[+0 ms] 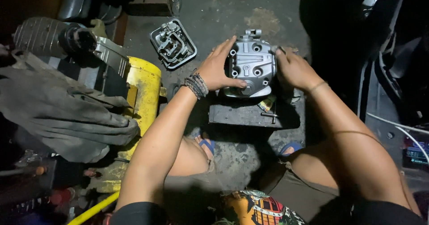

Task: A person is meticulously wiping down a motorcycle cylinder head with a cloth to clean it.

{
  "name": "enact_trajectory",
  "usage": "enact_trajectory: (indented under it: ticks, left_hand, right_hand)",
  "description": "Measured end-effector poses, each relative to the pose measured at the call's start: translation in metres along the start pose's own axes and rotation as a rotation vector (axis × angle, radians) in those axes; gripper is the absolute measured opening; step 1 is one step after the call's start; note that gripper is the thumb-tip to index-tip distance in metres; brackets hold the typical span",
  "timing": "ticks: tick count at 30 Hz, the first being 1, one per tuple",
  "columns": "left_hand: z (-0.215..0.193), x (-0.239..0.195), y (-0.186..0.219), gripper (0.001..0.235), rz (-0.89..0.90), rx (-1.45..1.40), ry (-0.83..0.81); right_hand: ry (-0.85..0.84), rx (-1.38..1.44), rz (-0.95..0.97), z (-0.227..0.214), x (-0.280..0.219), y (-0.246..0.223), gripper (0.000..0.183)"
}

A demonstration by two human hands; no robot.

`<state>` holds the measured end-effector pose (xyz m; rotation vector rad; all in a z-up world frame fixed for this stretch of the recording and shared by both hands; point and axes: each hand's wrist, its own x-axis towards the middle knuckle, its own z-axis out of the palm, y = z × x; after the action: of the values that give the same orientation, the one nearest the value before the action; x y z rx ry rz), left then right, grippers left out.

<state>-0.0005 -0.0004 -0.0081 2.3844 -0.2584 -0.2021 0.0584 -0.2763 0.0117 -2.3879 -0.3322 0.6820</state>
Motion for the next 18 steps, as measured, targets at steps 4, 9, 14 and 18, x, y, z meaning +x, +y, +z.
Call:
enact_trajectory:
  ticks: [4,9,14,18]
  left_hand:
    - [0.0,0.002,-0.002,0.143,0.005,0.021,-0.001]
    - [-0.002,0.005,-0.001,0.145,-0.007,0.04,-0.017]
    - [-0.001,0.004,-0.001,0.143,0.0,0.035,-0.002]
    - [-0.001,0.003,-0.001,0.143,0.0,0.033,-0.011]
  right_hand:
    - [-0.026,-0.002,0.018,-0.005,-0.035,-0.015,0.08]
    - [0.042,-0.125,-0.021,-0.008,-0.027,-0.02,0.069]
    - [0.074,0.018,-0.023,-0.003,0.018,-0.009,0.072]
    - [0.04,0.091,0.064,-0.001,0.039,-0.004,0.075]
